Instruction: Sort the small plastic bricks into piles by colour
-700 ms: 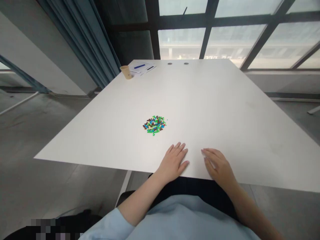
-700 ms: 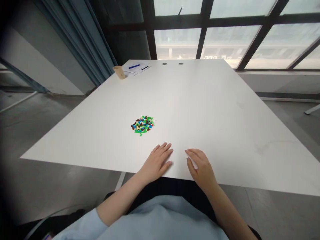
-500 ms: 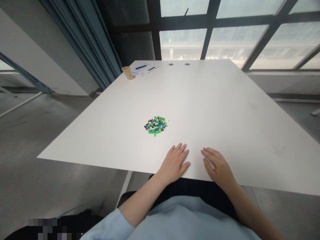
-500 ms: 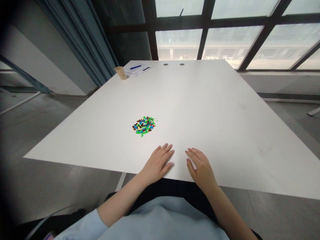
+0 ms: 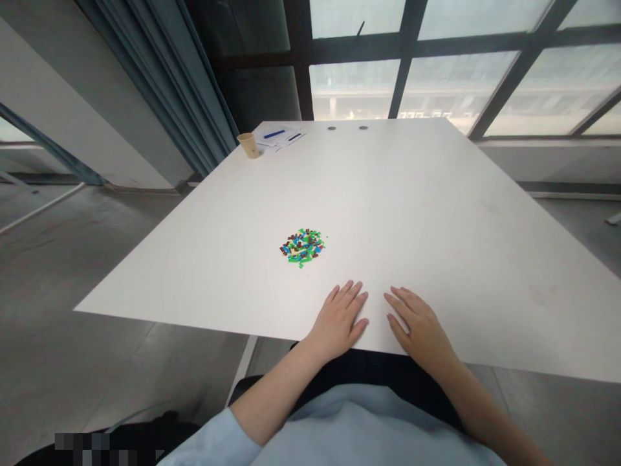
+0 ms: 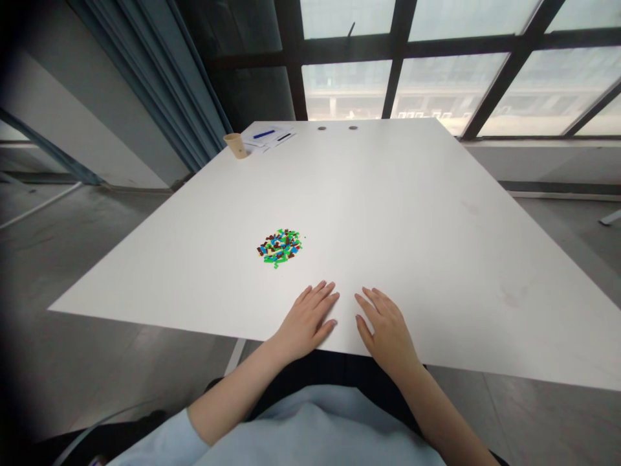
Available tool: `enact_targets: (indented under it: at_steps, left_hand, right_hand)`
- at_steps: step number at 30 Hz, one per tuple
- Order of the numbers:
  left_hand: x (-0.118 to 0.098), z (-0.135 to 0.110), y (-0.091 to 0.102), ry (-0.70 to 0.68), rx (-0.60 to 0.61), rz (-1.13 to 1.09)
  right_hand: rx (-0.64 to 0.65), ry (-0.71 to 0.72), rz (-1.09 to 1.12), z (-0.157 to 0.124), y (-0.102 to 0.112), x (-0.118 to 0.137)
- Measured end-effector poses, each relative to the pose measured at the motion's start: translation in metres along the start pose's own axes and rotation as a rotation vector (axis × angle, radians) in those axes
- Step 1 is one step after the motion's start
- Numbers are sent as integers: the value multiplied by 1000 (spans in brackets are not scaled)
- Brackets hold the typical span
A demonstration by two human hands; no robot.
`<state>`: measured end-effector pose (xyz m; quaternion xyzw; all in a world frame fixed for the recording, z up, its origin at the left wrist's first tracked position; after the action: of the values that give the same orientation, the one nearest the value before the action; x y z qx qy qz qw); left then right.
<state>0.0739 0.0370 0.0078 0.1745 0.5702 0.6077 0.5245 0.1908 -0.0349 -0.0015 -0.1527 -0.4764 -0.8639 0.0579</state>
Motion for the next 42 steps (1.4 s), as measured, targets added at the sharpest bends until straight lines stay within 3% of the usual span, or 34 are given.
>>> enact_targets:
  at_steps: [6,10,14,20,27,34,37,39,42]
  left_hand:
    - [23,36,-2,28,-63,93]
    - [44,43,-9,120,-98,176]
    - [47,51,-8,103,-69,197]
    - [50,81,-6,60,-93,220]
    - [56,77,-22,43,-103,240]
    - [58,76,-12,32,-90,203]
    - [84,62,21,143,-241,301]
    - [118,43,46,333,-355,407]
    - [163,20,58,484,-315,452]
  right_hand:
    - [80,-39,-109,37,-16,-3]
    - [92,-128,-241,47,-29,-20]
    - [140,-165,-268,50,-39,-33]
    - [154,-148,-249,79,-46,-43]
    - [57,-101,-280,79,-55,-42]
    - [35,-108,-246,81,-57,-38]
    - [102,-67,-136,92,-70,-12]
    - [155,-15,-45,103,-83,16]
    - [210,45,53,126,-107,56]
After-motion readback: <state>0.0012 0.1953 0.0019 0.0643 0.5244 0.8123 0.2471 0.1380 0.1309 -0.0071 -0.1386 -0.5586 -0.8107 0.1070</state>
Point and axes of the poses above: each hand's wrist, its own z-axis towards the middle knuckle, its own y-axis out of the back of the hand, x = y × z, the point moved 8 cm from there along z, towards the middle knuckle, and after that the axes turned 14 degrees about -x, right-handed, at the moved point
